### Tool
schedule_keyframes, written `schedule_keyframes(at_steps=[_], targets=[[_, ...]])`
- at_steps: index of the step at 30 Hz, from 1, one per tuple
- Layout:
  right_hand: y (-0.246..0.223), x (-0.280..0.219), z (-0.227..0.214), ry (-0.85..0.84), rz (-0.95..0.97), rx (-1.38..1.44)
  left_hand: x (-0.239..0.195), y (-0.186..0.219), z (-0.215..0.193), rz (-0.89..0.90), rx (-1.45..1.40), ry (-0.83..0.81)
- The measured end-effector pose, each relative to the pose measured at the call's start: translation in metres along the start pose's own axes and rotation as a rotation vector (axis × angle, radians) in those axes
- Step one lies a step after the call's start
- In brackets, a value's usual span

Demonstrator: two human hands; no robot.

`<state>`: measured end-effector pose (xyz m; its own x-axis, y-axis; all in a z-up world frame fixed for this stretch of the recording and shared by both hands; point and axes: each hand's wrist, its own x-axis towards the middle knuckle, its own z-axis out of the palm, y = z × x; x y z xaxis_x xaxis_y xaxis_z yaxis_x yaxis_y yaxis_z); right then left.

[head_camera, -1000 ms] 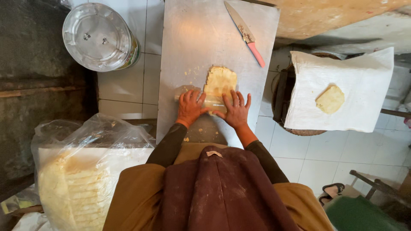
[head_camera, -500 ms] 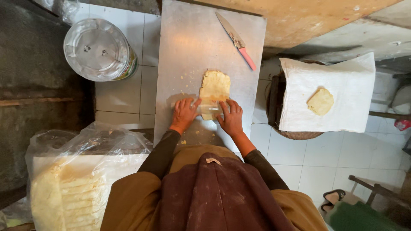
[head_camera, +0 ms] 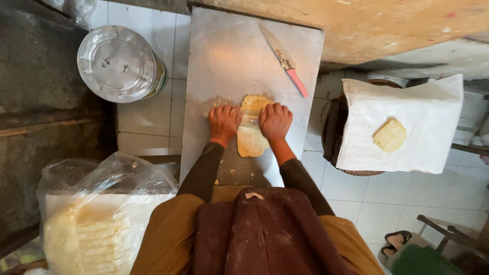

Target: The person kneads and rolls out pieces of dough on a metal table by hand and using a glass bottle, then uses a knife to cut the flattened dough into smaller portions before placing them in a bag.

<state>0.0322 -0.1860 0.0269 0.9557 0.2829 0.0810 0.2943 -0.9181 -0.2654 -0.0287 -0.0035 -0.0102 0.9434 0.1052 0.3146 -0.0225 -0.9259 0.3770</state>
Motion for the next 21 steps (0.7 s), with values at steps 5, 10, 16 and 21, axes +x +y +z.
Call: schedule_keyframes(at_steps=[5, 10, 16, 21], targets=[[0.0, 0.058, 0.002, -0.005, 0.062, 0.038, 0.055, -0.006, 0.015, -0.091, -0.014, 0.08], [0.01, 0.102, 0.011, 0.171, -0.003, -0.002, 0.106, -0.004, 0.023, -0.217, 0.084, 0.027], [0.011, 0.077, 0.014, 0.128, 0.048, -0.015, 0.09, 0.002, 0.014, -0.214, 0.059, -0.018], [0.011, -0.034, 0.001, 0.054, -0.026, -0.062, -0.004, 0.028, -0.027, 0.013, 0.025, 0.09]])
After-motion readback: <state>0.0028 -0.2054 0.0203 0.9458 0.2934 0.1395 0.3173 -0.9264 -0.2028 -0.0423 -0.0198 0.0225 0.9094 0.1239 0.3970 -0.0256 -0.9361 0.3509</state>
